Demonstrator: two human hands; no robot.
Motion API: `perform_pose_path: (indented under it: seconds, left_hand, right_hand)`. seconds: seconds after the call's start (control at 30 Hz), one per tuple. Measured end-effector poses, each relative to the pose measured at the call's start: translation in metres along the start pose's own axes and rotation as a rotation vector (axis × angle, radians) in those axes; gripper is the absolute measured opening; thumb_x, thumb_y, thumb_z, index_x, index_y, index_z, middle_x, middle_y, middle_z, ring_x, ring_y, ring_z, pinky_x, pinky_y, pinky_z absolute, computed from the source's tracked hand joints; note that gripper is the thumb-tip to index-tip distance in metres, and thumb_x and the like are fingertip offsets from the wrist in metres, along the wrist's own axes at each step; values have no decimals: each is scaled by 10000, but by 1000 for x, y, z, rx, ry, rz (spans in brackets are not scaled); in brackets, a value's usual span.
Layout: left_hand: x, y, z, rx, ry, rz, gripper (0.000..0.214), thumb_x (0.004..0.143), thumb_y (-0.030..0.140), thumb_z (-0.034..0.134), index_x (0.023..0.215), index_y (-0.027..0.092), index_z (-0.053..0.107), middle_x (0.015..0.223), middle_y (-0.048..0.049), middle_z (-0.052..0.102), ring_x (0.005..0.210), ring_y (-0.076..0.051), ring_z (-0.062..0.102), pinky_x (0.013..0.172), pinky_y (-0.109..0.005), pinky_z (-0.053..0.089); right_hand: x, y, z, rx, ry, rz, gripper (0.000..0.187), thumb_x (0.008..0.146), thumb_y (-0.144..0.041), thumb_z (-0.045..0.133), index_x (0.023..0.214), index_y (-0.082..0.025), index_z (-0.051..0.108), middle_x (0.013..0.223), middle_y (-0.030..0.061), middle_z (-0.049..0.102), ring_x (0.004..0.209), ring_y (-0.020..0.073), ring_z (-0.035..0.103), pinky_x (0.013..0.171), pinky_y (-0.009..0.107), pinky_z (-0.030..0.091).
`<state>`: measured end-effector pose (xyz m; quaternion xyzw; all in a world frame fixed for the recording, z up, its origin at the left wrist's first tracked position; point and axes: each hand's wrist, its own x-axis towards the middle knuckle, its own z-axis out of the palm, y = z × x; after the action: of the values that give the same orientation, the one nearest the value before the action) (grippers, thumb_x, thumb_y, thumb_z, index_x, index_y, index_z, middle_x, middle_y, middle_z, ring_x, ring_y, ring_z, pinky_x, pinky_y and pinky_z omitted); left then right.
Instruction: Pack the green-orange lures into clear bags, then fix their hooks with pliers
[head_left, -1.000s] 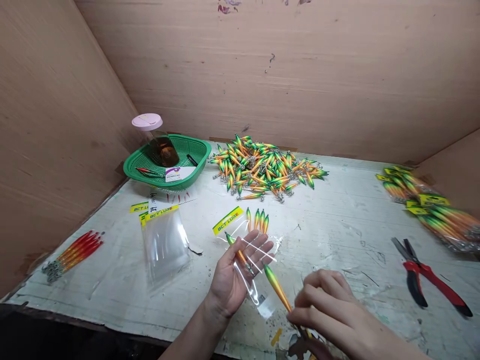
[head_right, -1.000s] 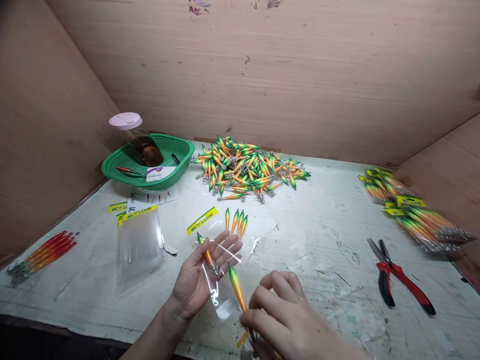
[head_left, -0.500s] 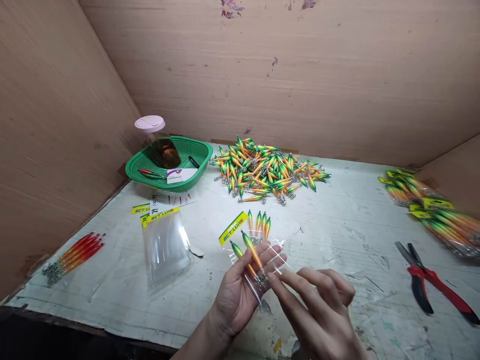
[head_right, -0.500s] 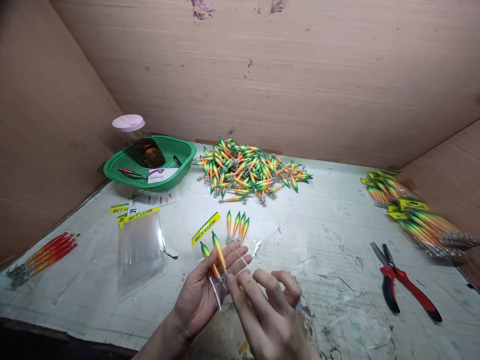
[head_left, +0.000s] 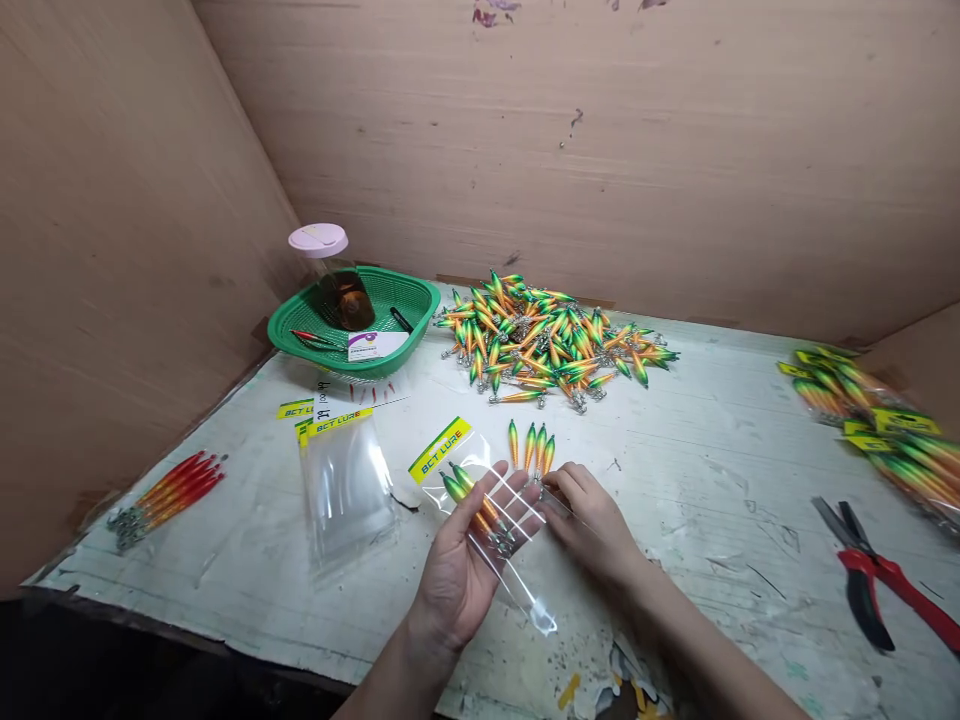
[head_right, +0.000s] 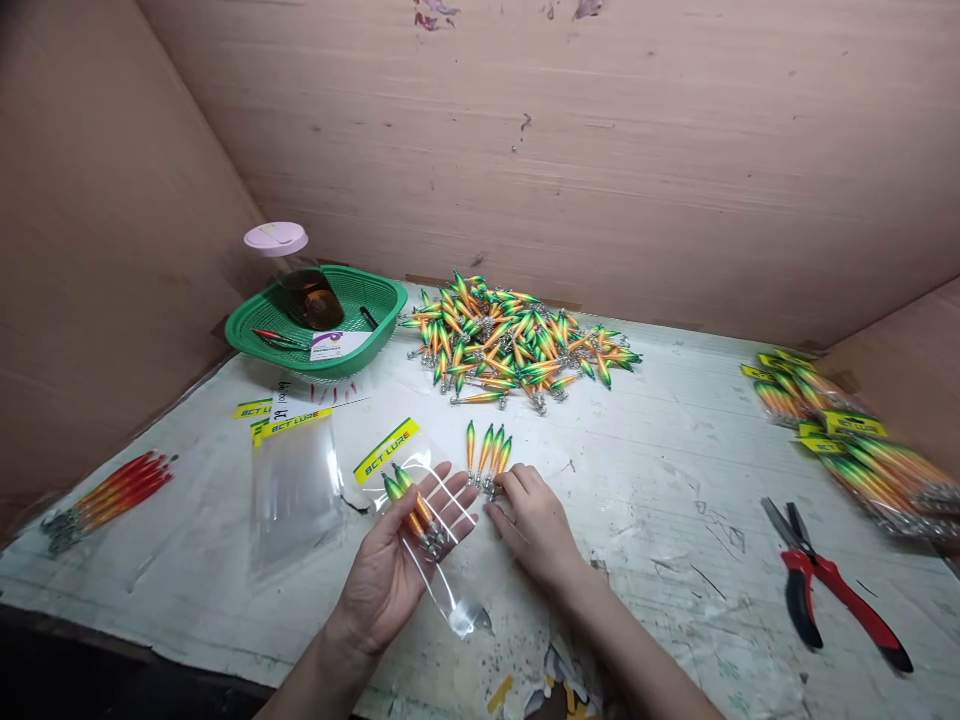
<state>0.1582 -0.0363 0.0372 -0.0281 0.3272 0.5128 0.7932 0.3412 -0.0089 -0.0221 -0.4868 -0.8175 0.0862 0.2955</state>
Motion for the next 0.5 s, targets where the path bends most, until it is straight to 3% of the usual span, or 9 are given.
perform_pose_path:
  seconds: [0.23,0.4,0.5]
  left_hand:
    - [-2,-2,2,-7,8,-1,294,973,250,485,1146,105,674,1148,-149,734,1006,-264,719,848,-375,579]
    - [-2,-6,4,-13,1,-7,303,974,253,482,1153,99,671,1147,-152,734,1008,-273,717,864,-397,577]
    - [-1,-8,4,-13,4,-11,305,968,251,491,1161,96,671,1149,-157,733,1012,-278,716,868,-404,575]
  right_hand:
    - [-15,9,-17,-3,50,-32,133,922,-147,530,1042,-172,580,863,55,626,800,176,600,665,284,534]
    - [-24,20,-25,-80,124,-74,201,916,-136,543,1101,-186,605,881,72,647,805,203,589,670,324,515]
    - [-24,19,-41,-117,136,-113,195,906,-126,546,1061,-208,631,878,75,660,800,221,583,682,355,492]
